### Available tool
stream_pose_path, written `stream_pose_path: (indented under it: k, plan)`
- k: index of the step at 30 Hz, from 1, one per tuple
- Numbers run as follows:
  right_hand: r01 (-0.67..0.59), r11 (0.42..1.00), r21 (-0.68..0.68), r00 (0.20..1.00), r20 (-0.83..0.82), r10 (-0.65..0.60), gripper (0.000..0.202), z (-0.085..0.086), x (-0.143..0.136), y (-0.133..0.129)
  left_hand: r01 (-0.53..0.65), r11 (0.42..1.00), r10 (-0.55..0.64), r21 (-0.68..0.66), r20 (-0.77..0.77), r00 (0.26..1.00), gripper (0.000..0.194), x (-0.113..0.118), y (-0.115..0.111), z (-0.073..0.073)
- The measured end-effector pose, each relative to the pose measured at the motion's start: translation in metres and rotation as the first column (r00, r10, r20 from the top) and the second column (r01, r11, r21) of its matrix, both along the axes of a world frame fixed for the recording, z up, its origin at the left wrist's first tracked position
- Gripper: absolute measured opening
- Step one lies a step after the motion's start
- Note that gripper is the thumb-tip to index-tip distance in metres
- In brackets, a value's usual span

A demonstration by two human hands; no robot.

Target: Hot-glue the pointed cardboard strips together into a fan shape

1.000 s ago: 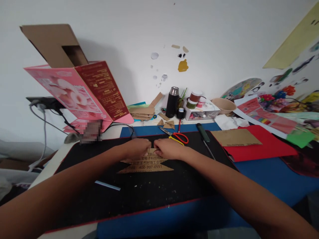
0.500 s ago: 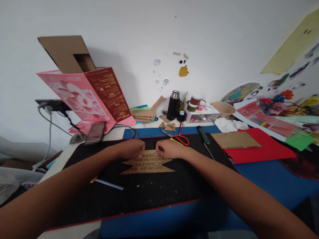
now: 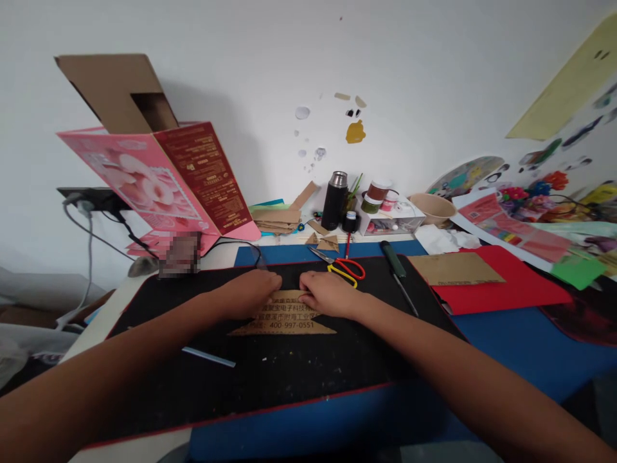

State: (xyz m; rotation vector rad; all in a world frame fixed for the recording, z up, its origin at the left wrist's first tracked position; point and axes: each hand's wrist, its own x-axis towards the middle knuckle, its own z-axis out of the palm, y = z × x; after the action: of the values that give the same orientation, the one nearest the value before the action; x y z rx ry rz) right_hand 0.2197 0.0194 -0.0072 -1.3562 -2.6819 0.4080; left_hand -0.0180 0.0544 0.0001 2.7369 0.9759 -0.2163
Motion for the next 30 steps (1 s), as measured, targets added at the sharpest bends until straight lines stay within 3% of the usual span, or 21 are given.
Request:
stream_pose_path:
  k: [3, 12, 19, 30]
  plan:
    - [0.003, 1.000, 0.019, 1.000, -0.012, -0.003, 0.011, -0.004, 0.000, -0.004, 0.020, 0.999, -0.020, 0.046, 0.009, 1.000, 0.012, -0.001, -0.004, 0.000]
    - [0.050, 0.998, -0.029, 0.994, -0.100, -0.052, 0.012, -0.011, 0.004, 0.000, -0.028, 0.998, 0.031, -0.049, 0.054, 0.998, 0.008, 0.011, 0.004, 0.001]
    - [0.051, 0.985, -0.163, 0.968, -0.235, -0.090, 0.006, -0.011, 0.014, 0.005, -0.029, 0.999, 0.032, -0.042, 0.073, 0.997, 0.005, 0.012, 0.006, -0.005]
    - [0.055, 0.991, -0.122, 0.983, -0.170, -0.076, 0.011, -0.007, 0.018, -0.001, 0.024, 1.000, -0.025, 0.014, 0.076, 0.997, 0.009, 0.016, 0.002, -0.003]
